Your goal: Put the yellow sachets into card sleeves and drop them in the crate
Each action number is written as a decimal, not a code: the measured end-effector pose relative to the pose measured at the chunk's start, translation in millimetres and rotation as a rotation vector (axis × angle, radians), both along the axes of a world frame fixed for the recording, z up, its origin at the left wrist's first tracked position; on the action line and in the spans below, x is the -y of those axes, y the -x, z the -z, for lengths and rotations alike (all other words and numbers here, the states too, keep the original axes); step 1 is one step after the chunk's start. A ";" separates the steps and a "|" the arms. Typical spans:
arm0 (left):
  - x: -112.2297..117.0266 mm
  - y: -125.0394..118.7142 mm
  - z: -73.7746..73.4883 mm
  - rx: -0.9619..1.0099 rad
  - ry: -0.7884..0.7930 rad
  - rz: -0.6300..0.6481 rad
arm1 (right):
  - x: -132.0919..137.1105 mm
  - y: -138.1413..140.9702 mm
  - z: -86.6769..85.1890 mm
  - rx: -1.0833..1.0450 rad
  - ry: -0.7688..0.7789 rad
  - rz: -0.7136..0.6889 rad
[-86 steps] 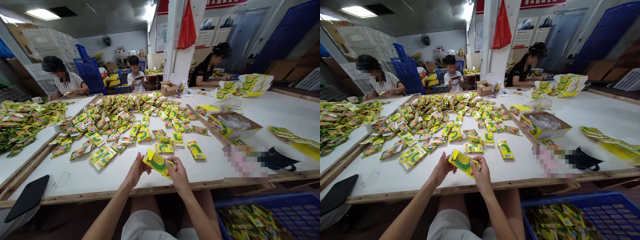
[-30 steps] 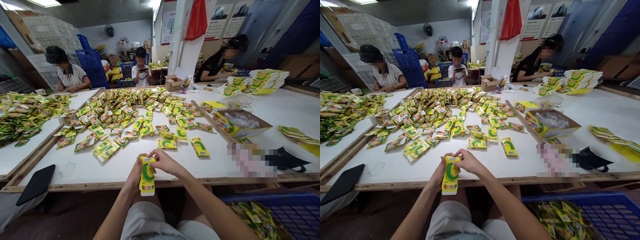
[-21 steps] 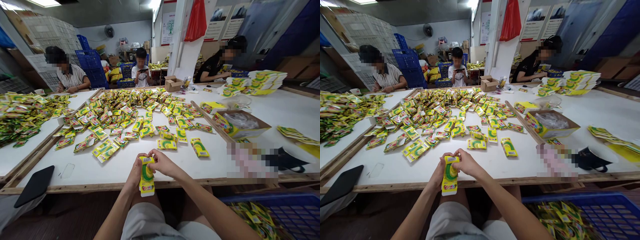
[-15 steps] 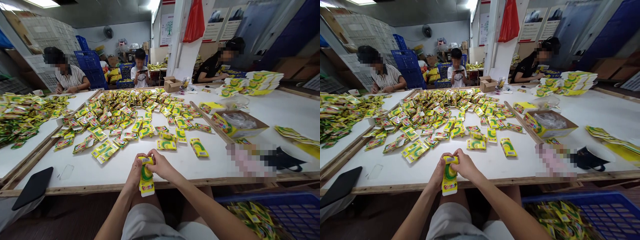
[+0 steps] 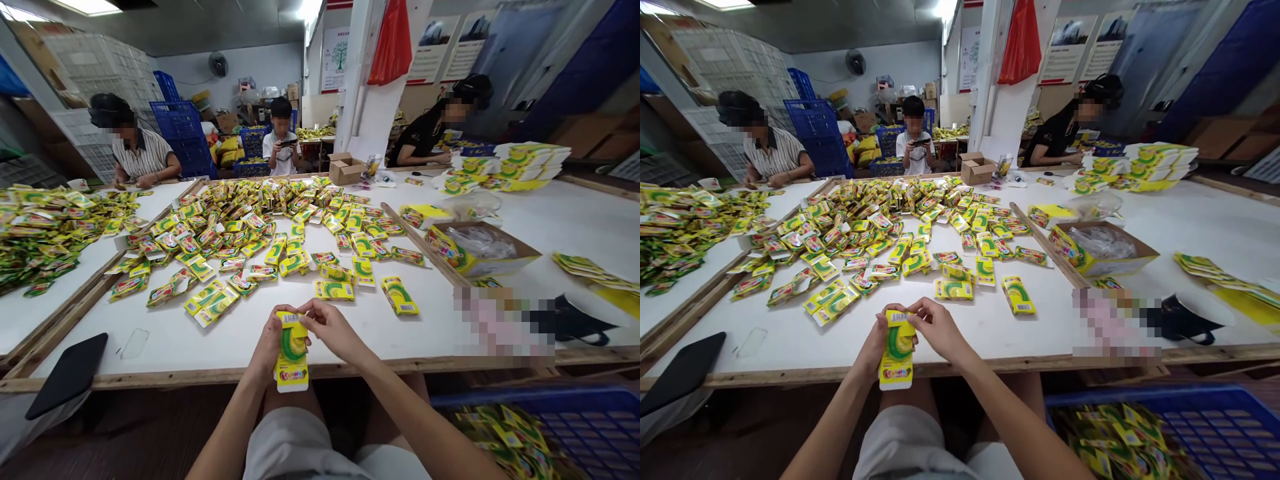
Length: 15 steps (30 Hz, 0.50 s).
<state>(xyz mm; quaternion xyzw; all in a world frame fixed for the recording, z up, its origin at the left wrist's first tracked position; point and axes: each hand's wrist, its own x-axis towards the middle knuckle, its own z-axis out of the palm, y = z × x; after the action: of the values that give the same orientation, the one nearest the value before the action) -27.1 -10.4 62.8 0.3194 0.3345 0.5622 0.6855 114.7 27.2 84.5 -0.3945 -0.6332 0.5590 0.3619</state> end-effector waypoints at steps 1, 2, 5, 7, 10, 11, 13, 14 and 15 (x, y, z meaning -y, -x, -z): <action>0.9 -0.5 -0.1 0.001 -0.009 0.011 | -0.4 0.0 2.1 -0.041 0.027 0.003; 1.7 -1.4 0.0 -0.002 -0.023 0.011 | -0.4 0.6 4.3 -0.078 0.051 0.011; 3.0 -5.8 2.2 -0.026 -0.061 -0.019 | 1.7 4.3 12.5 -0.170 0.103 0.056; 2.5 -9.2 4.6 -0.023 -0.061 -0.030 | 3.3 6.4 19.1 -0.198 0.111 0.087; -0.6 -13.6 7.4 0.054 -0.012 -0.059 | 3.9 7.4 28.6 -0.180 0.055 0.102; -2.2 -14.8 7.8 0.081 0.021 -0.086 | 3.8 7.5 31.0 -0.154 0.012 0.119; -5.8 -17.0 8.6 0.110 0.088 -0.153 | 4.2 8.3 33.7 -0.073 -0.108 0.193; -7.8 -17.9 9.1 0.116 0.113 -0.185 | 4.7 8.8 34.2 -0.028 -0.175 0.241; -9.7 -18.6 9.8 0.125 0.127 -0.212 | 5.5 9.1 34.4 0.013 -0.241 0.281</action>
<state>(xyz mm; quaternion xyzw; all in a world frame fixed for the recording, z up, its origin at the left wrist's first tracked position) -8.4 -0.7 53.0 0.2027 0.3581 0.6278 0.6608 105.5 21.7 50.1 -0.4367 -0.6364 0.4205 0.4770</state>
